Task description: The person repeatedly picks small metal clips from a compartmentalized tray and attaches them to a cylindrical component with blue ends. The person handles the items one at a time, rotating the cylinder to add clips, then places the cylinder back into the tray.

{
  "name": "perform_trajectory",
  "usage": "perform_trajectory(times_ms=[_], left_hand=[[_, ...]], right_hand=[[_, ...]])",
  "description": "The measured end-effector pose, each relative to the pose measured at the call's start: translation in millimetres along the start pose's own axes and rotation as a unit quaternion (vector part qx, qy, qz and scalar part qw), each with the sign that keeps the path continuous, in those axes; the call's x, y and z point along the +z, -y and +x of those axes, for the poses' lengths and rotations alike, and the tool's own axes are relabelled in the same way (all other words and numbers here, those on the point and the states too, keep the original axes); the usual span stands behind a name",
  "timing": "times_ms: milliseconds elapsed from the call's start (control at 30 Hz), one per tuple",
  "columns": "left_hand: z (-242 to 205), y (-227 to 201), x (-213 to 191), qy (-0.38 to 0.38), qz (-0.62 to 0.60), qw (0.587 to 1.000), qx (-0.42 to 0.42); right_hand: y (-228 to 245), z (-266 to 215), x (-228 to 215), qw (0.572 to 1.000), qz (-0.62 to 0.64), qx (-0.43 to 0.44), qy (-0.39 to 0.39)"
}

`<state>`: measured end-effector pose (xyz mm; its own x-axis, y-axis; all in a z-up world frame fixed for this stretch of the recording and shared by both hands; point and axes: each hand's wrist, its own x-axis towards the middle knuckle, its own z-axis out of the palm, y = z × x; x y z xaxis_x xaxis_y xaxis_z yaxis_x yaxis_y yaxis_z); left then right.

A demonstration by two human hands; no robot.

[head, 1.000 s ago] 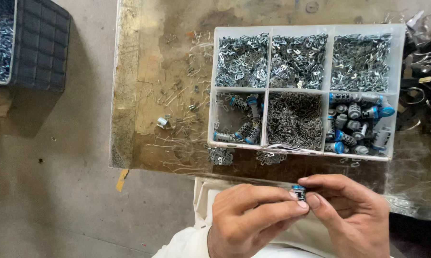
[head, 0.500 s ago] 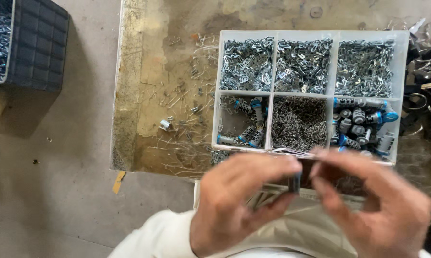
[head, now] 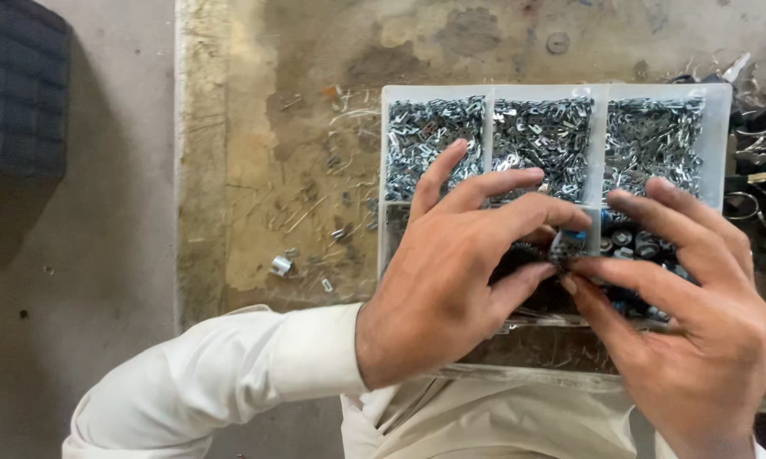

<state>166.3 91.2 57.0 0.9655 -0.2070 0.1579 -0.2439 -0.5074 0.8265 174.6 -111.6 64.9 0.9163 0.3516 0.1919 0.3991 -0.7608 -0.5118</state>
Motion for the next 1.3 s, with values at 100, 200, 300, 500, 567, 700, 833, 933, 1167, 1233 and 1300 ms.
perform_trajectory(times_ms=[100,200,300,500,567,700,833,933,1167,1233,1300], left_hand=[[-2.2,3.6,-4.1,0.013,-0.027,1.000,0.001],[-2.5,4.5,-6.8,0.024,-0.046,0.999,-0.006],[-4.0,4.3,-9.4,0.024,-0.053,0.998,-0.004],[-4.2,3.6,-10.9,0.027,-0.070,0.997,-0.010],[-3.7,2.7,-11.0,0.023,-0.070,0.997,-0.008],[-3.8,2.0,-10.9,0.025,-0.061,0.998,-0.005],[-3.2,1.9,-11.2,0.028,-0.054,0.998,-0.003],[-4.2,1.3,-11.2,0.025,-0.056,0.998,-0.003],[-5.2,3.8,-8.7,0.021,-0.062,0.998,0.000],[-6.0,4.2,-8.0,0.022,-0.067,0.998,-0.002],[-6.5,4.7,-6.8,0.017,-0.058,0.998,0.000]], right_hand=[[-8.0,-3.8,1.5,1.000,0.010,0.016,0.006],[-11.0,-5.5,3.5,1.000,0.004,0.007,0.012],[-14.8,-4.6,5.3,1.000,0.016,-0.006,0.017],[-21.3,-4.9,4.4,0.998,0.056,-0.010,0.027],[-22.2,-5.6,3.9,0.999,0.043,-0.013,0.026],[-24.4,-6.3,3.5,0.999,0.029,-0.024,0.033],[-25.4,-6.2,3.0,0.999,0.030,-0.026,0.037],[-25.4,-5.8,2.7,0.998,0.023,-0.024,0.043],[-25.6,-1.9,1.4,0.997,-0.011,-0.039,0.063],[-24.9,-0.9,1.5,0.997,-0.016,-0.041,0.067],[-23.8,-0.3,1.9,0.997,-0.018,-0.040,0.068]])
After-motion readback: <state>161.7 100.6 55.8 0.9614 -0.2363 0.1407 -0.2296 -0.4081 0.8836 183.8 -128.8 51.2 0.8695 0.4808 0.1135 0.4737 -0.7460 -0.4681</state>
